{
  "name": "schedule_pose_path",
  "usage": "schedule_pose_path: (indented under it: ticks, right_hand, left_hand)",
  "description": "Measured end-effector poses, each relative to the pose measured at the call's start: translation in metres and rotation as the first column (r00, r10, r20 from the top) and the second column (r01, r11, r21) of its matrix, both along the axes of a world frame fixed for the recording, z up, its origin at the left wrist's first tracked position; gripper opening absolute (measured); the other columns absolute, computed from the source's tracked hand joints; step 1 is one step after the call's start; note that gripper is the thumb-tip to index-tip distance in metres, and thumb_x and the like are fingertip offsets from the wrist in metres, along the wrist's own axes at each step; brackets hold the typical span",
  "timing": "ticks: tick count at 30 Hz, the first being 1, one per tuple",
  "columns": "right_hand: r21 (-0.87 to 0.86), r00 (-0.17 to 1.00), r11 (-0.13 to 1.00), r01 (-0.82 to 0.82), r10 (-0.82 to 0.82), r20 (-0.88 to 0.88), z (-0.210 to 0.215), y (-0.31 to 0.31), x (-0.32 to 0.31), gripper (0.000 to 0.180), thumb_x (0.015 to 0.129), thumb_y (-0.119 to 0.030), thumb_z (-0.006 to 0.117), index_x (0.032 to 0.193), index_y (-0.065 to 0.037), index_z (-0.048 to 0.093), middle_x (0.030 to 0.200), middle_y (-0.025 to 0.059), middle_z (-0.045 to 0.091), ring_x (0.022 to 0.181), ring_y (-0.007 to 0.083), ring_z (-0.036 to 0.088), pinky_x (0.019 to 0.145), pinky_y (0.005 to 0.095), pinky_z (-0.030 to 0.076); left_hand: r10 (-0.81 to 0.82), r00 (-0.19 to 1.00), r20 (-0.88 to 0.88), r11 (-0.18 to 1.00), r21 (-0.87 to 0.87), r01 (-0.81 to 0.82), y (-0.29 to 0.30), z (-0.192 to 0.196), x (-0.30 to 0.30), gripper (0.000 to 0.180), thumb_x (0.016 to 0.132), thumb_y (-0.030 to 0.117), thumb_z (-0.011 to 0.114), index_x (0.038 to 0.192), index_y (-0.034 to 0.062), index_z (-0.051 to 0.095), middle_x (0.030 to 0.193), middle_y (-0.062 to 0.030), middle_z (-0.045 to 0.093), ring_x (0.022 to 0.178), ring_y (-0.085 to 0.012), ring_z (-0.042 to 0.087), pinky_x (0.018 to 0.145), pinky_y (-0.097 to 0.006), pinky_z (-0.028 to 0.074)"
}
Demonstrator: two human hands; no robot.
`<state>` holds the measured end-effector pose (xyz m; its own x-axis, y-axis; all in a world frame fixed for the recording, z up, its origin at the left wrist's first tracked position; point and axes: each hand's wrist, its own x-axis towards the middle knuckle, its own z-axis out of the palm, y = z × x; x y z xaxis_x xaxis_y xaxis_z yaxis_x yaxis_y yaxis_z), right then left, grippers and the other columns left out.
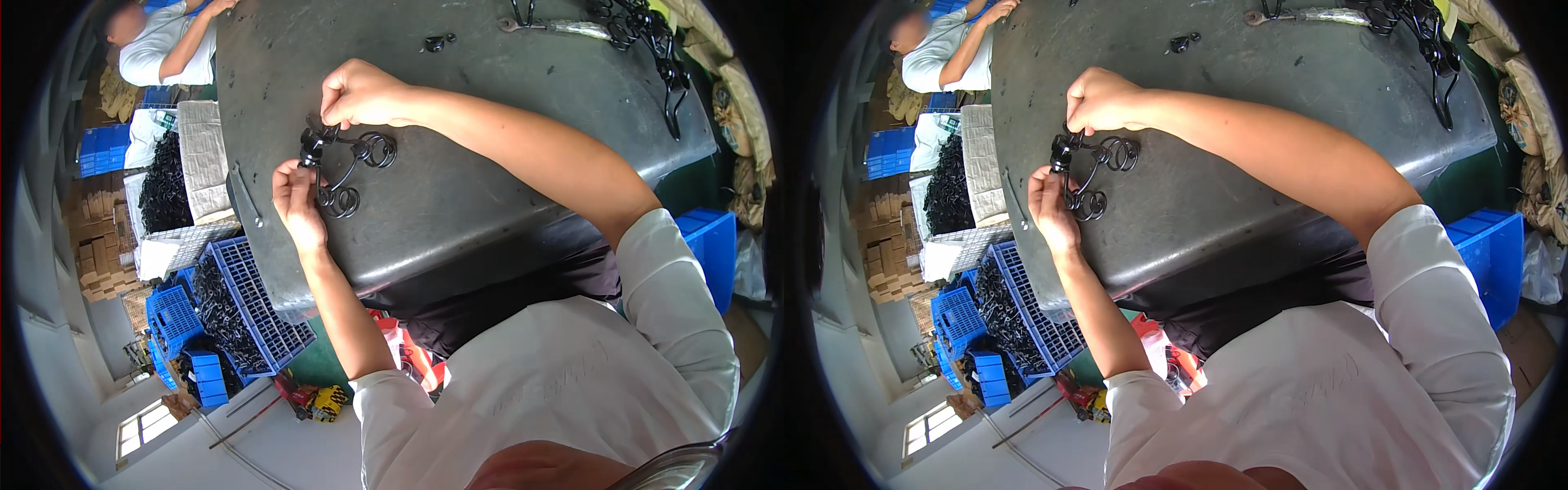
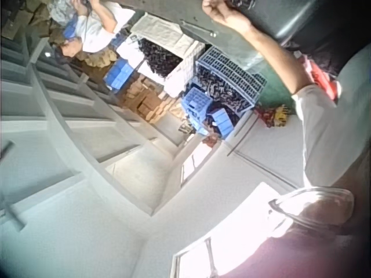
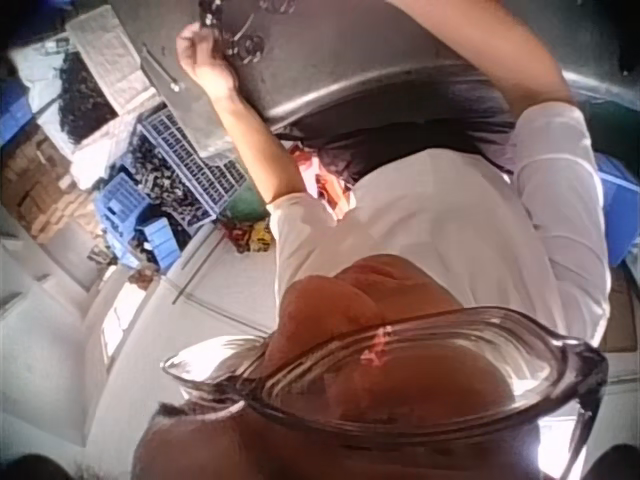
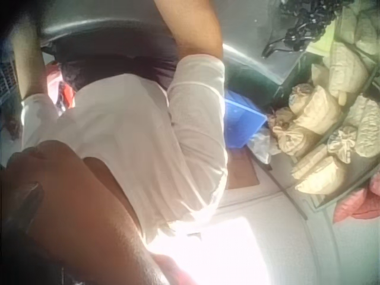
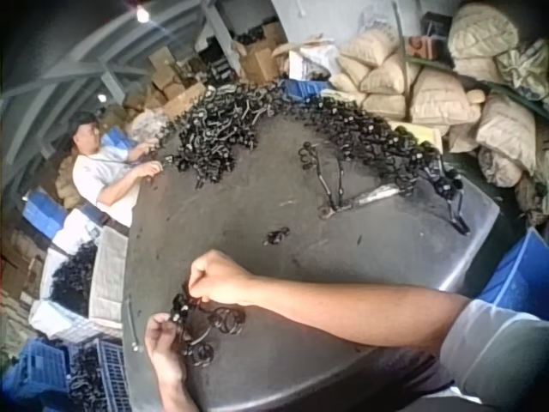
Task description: Assembling small black wire frames and plastic components at a workshop table.
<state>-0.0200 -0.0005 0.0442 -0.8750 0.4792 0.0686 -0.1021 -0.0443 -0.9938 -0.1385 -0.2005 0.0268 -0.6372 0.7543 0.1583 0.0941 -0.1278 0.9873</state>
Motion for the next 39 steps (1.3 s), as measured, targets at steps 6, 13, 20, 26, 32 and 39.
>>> schedule_pose_path:
  ticks: [6, 13, 20, 26, 32, 39]
  right_hand:
    - [0.003, 1.000, 1.000, -0.003, 0.003, -0.002, -0.003, 0.001, 0.000, 0.006, 0.078, -0.002, 0.073, 0.078, 0.000, 0.068, 0.076, 0.0062, 0.068, 0.066, 0.0113, 0.063, 0.055, 0.0253, 0.047]
    - [-0.023, 1.000, 1.000, 0.018, -0.018, -0.020, -0.003, -0.001, -0.001, 0.005, 0.076, 0.001, 0.072, 0.077, 0.004, 0.068, 0.072, 0.0098, 0.067, 0.063, 0.0154, 0.064, 0.057, 0.0306, 0.051]
    - [-0.003, 1.000, 1.000, -0.011, 0.011, -0.009, -0.004, 0.000, -0.002, 0.006, 0.079, -0.003, 0.072, 0.078, 0.000, 0.067, 0.076, 0.0055, 0.067, 0.066, 0.0108, 0.062, 0.055, 0.0252, 0.046]
    - [0.006, 1.000, 1.000, -0.002, 0.002, -0.004, -0.003, -0.002, -0.001, 0.006, 0.079, -0.002, 0.073, 0.078, 0.000, 0.067, 0.076, 0.0058, 0.067, 0.066, 0.0109, 0.062, 0.055, 0.0252, 0.046]
    - [-0.002, 1.000, 1.000, -0.003, 0.003, -0.002, -0.004, -0.002, -0.002, 0.006, 0.079, -0.002, 0.073, 0.078, 0.000, 0.067, 0.077, 0.0058, 0.067, 0.066, 0.0109, 0.062, 0.055, 0.0253, 0.046]
    - [-0.002, 1.000, 1.000, -0.001, 0.001, 0.008, -0.002, -0.002, -0.001, 0.006, 0.079, -0.003, 0.072, 0.079, 0.000, 0.067, 0.077, 0.0056, 0.068, 0.066, 0.0108, 0.062, 0.056, 0.0252, 0.046]
  left_hand:
    - [0.034, 0.994, 0.100, 0.998, 0.042, -0.038, 0.000, 0.003, 0.002, 0.013, 0.098, 0.010, 0.057, 0.106, -0.0003, 0.060, 0.091, -0.0080, 0.066, 0.078, -0.0154, 0.061, 0.074, -0.027, 0.048]
    - [0.015, 0.999, 0.033, 1.000, -0.027, -0.014, -0.001, 0.001, -0.002, 0.017, 0.097, 0.012, 0.060, 0.105, -0.0022, 0.062, 0.091, -0.0079, 0.066, 0.078, -0.0159, 0.061, 0.075, -0.027, 0.049]
    - [-0.037, 0.997, -0.069, 0.997, -0.073, 0.032, 0.009, -0.004, -0.009, 0.017, 0.097, 0.016, 0.051, 0.099, 0.0005, 0.058, 0.080, -0.0034, 0.056, 0.069, -0.0124, 0.053, 0.065, -0.024, 0.043]
    - [-0.028, 0.997, -0.074, 0.999, -0.036, 0.026, 0.012, -0.003, -0.002, 0.015, 0.095, 0.016, 0.050, 0.095, 0.0017, 0.056, 0.077, -0.0027, 0.053, 0.066, -0.0116, 0.051, 0.061, -0.024, 0.042]
    - [0.037, 0.999, -0.015, 0.998, -0.047, -0.038, 0.010, -0.003, -0.006, 0.018, 0.096, 0.017, 0.050, 0.090, 0.0018, 0.057, 0.074, -0.0033, 0.054, 0.063, -0.0120, 0.051, 0.060, -0.025, 0.042]
    - [0.057, 0.997, 0.042, 0.996, -0.068, -0.054, 0.009, -0.001, -0.006, 0.023, 0.097, 0.019, 0.048, 0.086, 0.0019, 0.058, 0.073, -0.0051, 0.056, 0.062, -0.0143, 0.053, 0.059, -0.028, 0.042]
